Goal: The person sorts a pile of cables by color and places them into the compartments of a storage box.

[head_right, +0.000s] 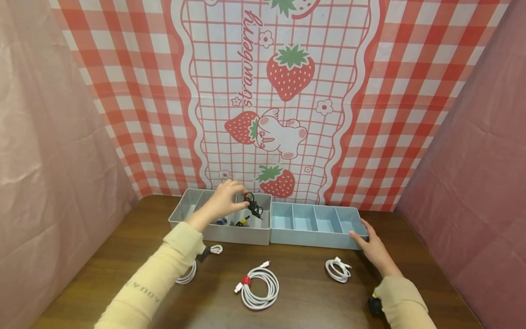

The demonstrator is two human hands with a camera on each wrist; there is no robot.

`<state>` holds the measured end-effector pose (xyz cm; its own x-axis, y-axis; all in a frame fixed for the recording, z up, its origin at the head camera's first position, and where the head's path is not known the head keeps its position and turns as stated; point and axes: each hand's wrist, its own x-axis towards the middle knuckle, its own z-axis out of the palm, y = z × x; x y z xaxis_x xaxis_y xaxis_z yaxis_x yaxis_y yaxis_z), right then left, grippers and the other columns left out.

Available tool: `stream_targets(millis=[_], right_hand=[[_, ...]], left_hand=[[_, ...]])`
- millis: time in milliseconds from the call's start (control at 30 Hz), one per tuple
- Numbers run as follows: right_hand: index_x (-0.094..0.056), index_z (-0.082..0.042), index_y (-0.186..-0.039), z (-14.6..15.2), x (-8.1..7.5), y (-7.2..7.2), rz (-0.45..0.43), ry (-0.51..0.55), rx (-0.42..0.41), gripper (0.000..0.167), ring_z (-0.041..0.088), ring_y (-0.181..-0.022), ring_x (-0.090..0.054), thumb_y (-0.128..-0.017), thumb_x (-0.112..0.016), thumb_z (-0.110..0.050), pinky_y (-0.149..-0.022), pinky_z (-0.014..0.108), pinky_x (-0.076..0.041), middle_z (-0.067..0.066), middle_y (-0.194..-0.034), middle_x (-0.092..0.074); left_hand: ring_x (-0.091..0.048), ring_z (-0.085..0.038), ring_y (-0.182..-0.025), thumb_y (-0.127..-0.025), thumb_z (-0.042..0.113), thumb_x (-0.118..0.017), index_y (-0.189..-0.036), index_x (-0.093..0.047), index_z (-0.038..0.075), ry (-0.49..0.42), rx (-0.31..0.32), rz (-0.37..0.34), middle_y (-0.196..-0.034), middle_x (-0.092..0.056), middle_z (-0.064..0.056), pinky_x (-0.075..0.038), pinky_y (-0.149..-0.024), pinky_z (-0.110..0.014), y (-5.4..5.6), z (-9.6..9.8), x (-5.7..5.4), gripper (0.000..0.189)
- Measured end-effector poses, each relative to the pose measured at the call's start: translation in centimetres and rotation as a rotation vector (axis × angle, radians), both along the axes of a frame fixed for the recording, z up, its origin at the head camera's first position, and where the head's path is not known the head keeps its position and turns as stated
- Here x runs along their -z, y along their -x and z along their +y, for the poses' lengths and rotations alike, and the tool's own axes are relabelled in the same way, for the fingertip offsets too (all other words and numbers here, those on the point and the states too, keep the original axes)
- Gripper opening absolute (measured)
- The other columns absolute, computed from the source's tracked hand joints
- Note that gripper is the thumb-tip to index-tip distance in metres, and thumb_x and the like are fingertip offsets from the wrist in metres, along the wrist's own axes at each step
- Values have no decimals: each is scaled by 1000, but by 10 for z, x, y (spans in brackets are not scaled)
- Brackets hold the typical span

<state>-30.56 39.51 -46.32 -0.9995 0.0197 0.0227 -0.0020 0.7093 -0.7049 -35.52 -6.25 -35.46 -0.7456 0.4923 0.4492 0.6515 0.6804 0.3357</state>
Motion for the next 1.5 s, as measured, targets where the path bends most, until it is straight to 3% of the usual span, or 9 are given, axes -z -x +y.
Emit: stream_targets(millis=[167, 333, 700, 900, 1167, 1500], right_hand=[[-2, -2, -150, 1, -1, 0, 6, -4, 0, 84, 58, -131, -16, -96, -47, -47, -100, 69, -18, 39, -147, -9], [-1, -1, -150, 0, -1, -1, -2, -7, 1, 83, 58, -130, -17, -97, -47, -45, -100, 69, -19, 41, -146, -10], [-2, -1, -150, -2, -3, -2, 3, -14, -1, 83, 58, -129, -19, -97, -46, -45, -100, 69, -20, 41, -145, -11], [-4, 0, -150, -2, -2, -1, 14, -5, 3, 83, 57, -131, -18, -96, -48, -45, -101, 68, -18, 40, -146, -12], [-5, 1, -150, -2, 0, -1, 22, 8, 6, 82, 57, -130, -19, -96, -48, -44, -102, 68, -18, 41, -145, -13], [-4, 1, -150, -3, -1, -2, 19, 4, 9, 82, 57, -130, -19, -96, -48, -44, -102, 67, -18, 42, -144, -14]], left_hand=[[-50, -24, -103, -84, 27, -72, -101, -67, 12, -35, -11, -34, -101, -61, -3, -37, -89, -45, 6, 2, 12, 23], [-50, -21, -95, -84, 26, -72, -98, -66, 13, -6, 3, -58, -99, -61, -2, -37, -86, -42, 12, 6, 27, 20], [-52, -21, -98, -85, 25, -71, -99, -66, 12, -33, -6, -125, -98, -62, -2, -36, -89, -42, 18, 16, 50, 20], [-52, -22, -97, -84, 24, -72, -98, -67, 12, -48, -27, -159, -98, -62, -3, -36, -87, -42, 20, 19, 57, 19], [-51, -21, -94, -83, 24, -73, -96, -67, 12, -63, -45, -151, -96, -62, -3, -36, -85, -40, 21, 18, 62, 19], [-51, -21, -95, -82, 26, -73, -101, -68, 11, -71, -40, -164, -98, -63, -4, -35, -85, -40, 16, 14, 60, 24]])
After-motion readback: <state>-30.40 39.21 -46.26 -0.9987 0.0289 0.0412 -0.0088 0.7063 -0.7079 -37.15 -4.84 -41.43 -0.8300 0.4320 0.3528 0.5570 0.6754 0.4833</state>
